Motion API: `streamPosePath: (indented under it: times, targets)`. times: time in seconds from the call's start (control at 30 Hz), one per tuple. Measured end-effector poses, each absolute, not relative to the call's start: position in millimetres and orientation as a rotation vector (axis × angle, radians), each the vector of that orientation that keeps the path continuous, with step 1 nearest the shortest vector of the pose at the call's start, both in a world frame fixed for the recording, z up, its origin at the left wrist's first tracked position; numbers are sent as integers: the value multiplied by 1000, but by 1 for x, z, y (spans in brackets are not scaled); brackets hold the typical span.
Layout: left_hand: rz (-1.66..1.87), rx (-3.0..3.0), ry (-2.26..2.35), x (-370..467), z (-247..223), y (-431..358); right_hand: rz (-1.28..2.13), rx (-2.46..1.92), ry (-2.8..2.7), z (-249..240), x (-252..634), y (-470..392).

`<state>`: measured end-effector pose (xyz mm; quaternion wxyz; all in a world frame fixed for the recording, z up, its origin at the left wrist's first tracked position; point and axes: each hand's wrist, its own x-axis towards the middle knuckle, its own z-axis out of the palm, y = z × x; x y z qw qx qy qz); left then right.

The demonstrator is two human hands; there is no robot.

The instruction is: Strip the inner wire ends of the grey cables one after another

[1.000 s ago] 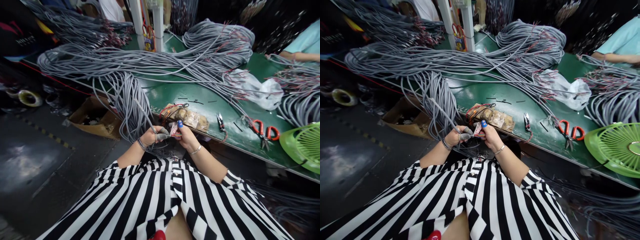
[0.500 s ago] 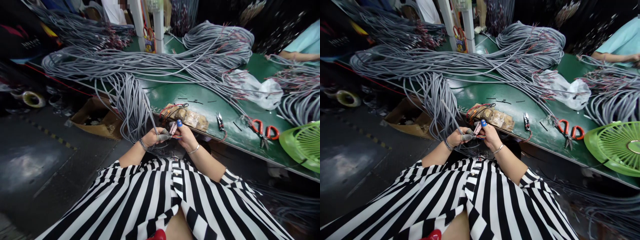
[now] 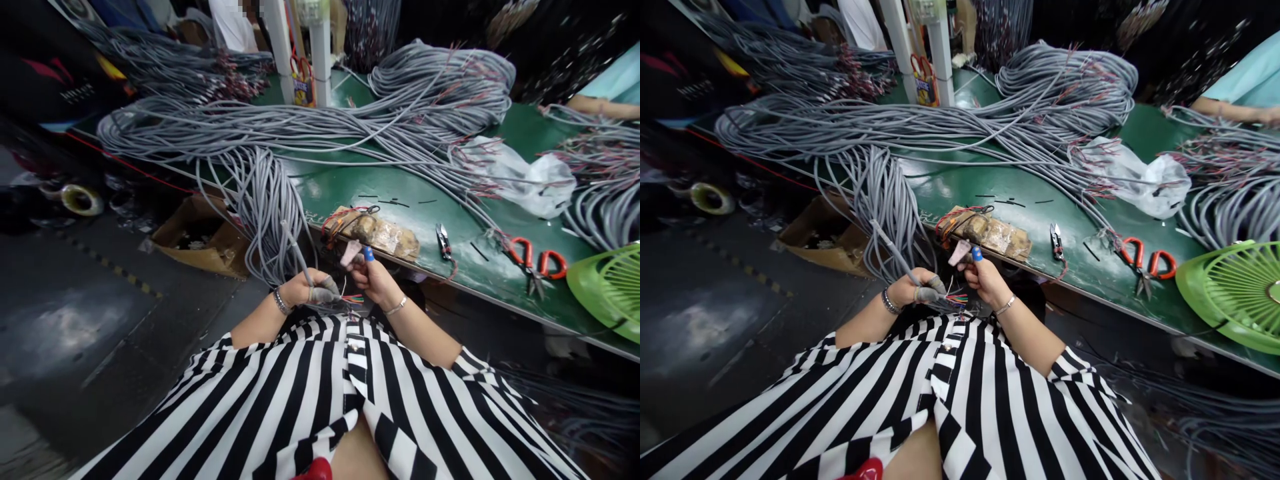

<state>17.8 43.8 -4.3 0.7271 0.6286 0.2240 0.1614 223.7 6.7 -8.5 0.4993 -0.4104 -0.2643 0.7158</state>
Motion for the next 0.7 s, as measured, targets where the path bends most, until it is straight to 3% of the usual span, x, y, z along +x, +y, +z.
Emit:
streamPosePath:
  times: [0.4,0.57,0.7]
  targets:
    - [577,1311,625,14,-1,55,1721,-1062,-787,12,225,15]
    - [641,1303,628,23,0,68,1595,-1090,-748,19,219,17]
    - [611,1283,604,30,1,71,1294,-1134,-757,6,211,12]
